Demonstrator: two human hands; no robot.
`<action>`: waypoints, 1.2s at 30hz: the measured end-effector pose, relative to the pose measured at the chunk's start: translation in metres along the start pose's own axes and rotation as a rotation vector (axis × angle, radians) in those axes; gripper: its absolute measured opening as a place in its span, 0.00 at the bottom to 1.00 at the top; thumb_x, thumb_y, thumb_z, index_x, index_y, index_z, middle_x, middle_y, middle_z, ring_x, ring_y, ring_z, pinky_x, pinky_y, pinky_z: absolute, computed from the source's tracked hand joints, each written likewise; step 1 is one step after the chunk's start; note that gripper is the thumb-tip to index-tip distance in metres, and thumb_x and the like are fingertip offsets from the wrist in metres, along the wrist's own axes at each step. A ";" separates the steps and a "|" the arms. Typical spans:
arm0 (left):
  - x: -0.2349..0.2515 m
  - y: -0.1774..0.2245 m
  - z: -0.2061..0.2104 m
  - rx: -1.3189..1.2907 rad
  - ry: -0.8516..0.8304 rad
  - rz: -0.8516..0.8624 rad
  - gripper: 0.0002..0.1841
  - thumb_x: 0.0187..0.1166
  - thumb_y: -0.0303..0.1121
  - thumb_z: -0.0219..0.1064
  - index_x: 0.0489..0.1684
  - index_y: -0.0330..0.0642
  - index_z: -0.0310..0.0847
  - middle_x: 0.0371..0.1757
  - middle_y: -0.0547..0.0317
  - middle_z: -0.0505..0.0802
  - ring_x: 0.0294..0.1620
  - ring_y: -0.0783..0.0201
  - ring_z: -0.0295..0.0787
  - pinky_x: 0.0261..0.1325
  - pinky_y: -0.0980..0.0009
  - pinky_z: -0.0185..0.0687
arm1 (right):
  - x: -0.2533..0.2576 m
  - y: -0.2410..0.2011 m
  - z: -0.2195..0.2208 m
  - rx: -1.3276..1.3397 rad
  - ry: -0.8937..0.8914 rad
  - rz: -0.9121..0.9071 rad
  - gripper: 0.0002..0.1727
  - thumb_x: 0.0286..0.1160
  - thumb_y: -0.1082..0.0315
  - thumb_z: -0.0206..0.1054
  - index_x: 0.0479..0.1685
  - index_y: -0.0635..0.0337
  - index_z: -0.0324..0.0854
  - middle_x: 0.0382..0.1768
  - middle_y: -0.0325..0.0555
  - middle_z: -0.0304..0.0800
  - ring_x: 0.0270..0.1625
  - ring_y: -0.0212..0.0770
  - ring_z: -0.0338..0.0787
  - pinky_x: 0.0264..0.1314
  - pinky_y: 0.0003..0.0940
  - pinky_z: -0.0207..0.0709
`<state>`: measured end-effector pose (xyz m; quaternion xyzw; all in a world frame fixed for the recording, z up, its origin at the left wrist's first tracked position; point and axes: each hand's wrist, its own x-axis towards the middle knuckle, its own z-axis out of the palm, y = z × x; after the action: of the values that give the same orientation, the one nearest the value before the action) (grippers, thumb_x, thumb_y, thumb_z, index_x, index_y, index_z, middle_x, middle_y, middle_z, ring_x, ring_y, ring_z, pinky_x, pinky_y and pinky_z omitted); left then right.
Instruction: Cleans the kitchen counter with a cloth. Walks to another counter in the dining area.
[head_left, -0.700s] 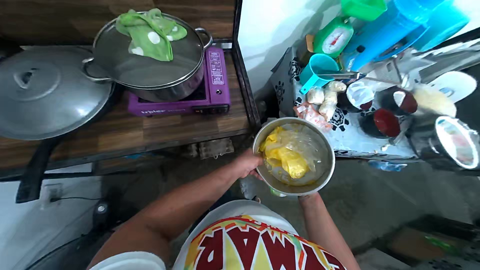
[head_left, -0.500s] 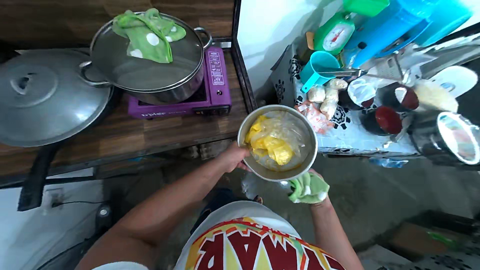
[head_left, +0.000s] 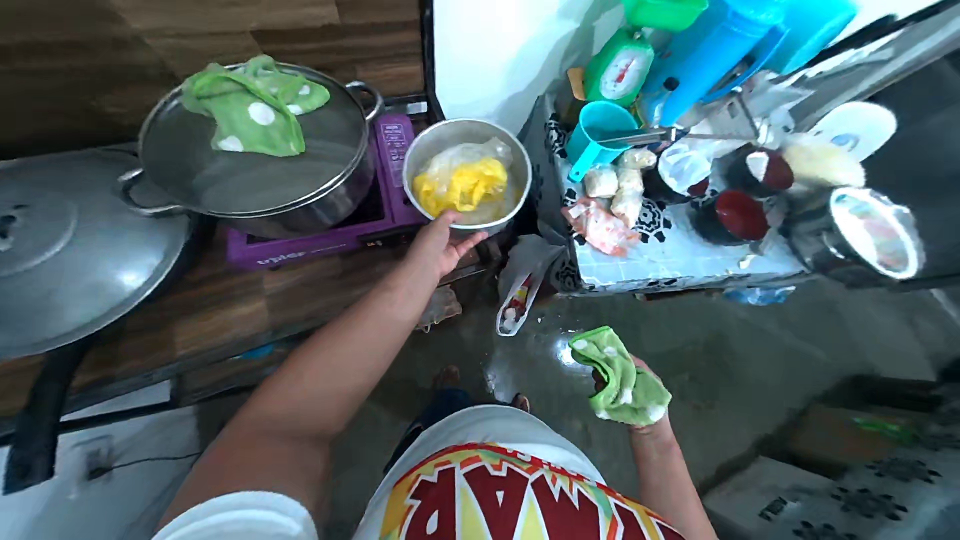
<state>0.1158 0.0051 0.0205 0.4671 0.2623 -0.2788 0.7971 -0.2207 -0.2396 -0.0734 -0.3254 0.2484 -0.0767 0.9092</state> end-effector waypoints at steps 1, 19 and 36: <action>0.003 -0.004 0.001 -0.030 0.010 0.029 0.27 0.84 0.31 0.62 0.82 0.39 0.62 0.73 0.38 0.80 0.61 0.45 0.90 0.54 0.56 0.93 | -0.005 0.002 -0.004 0.012 0.025 -0.006 0.19 0.83 0.56 0.53 0.44 0.54 0.90 0.35 0.46 0.96 0.36 0.37 0.96 0.37 0.35 0.92; 0.015 -0.022 0.020 0.239 0.054 0.079 0.34 0.80 0.61 0.63 0.80 0.54 0.62 0.65 0.50 0.86 0.59 0.57 0.91 0.56 0.63 0.91 | -0.132 0.008 -0.190 0.198 0.879 -0.049 0.23 0.95 0.56 0.40 0.66 0.62 0.73 0.42 0.53 0.90 0.41 0.45 0.92 0.43 0.46 0.89; -0.069 -0.228 0.086 1.097 -0.133 0.741 0.38 0.87 0.40 0.58 0.93 0.36 0.43 0.91 0.40 0.58 0.88 0.57 0.59 0.87 0.62 0.59 | -0.268 0.046 -0.311 -0.172 1.269 0.602 0.23 0.92 0.56 0.52 0.74 0.63 0.74 0.61 0.62 0.85 0.58 0.55 0.87 0.58 0.56 0.82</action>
<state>-0.0766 -0.1510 -0.0318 0.8462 -0.1454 -0.1075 0.5013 -0.6095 -0.2950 -0.2014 -0.2055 0.8148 0.0231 0.5416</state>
